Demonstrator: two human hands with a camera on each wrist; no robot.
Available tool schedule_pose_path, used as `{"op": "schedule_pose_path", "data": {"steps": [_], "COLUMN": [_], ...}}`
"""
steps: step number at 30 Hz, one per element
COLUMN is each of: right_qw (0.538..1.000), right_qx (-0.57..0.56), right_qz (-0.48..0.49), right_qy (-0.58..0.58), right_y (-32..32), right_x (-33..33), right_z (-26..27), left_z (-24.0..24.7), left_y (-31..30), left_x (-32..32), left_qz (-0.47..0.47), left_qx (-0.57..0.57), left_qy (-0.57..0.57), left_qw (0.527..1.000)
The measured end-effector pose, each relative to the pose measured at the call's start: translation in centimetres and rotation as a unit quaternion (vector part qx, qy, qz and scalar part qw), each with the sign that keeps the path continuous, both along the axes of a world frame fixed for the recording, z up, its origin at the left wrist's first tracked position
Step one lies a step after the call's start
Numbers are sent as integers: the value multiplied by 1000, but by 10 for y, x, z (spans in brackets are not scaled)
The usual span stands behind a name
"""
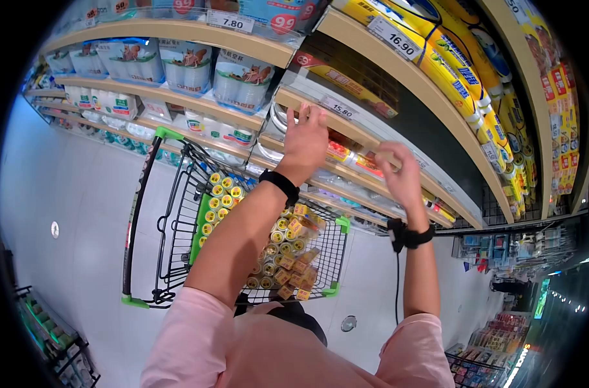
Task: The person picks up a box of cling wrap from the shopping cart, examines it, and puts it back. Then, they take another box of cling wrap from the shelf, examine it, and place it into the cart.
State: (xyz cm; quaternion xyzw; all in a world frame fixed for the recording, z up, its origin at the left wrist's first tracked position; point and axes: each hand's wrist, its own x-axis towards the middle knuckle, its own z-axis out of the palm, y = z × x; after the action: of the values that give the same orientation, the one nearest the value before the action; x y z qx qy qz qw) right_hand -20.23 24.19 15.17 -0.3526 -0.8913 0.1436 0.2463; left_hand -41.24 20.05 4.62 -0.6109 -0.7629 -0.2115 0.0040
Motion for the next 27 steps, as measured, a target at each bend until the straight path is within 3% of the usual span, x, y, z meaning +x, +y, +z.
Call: {"op": "schedule_pose_path", "data": {"steps": [5,6,8,11,13,15,17,19,23,25,27], "right_qw": [974,950,920,894,904,901,883,887,884,896,874], "right_qx": [-218,-303,-364,-429,-411,-417,-449,-434,-425,-372,-385], "right_qz": [-40,-67,-105,-117,-108,-109,-117,-124,-145,-118,-91], "right_qy": [-41,-21,-99,-49,-46,-51,-65,-102,-132,-212,-283], "right_y": [-107,-132,-166,-211,-232,-239,-243,-242,-233,-226,-219], "right_x": [74,84,115,156,179,190,197,197,190,181,171], "right_z": [-122,-139,-185,-239,-278,-297,-306,-311,-335,-335,-342], "left_z": [18,21,24,3,-13,-41,-77,-70,-131,-121,-138], "left_y": [-5,-8,-17,-42,-71,-99,-131,-180,-262,-294,-322], "left_x": [-2,-2,0,9,21,34,41,49,54,57,57], "left_qz": [-20,-31,-53,-121,-166,-174,-117,-94,-91,-42,11], "left_qx": [-62,-64,-73,-27,10,0,-70,-99,-85,-140,-173], "left_qy": [-32,-52,-93,-175,-266,-427,-507,-566,-516,-498,-501], "left_qw": [997,996,992,977,949,887,851,813,848,855,848]}}
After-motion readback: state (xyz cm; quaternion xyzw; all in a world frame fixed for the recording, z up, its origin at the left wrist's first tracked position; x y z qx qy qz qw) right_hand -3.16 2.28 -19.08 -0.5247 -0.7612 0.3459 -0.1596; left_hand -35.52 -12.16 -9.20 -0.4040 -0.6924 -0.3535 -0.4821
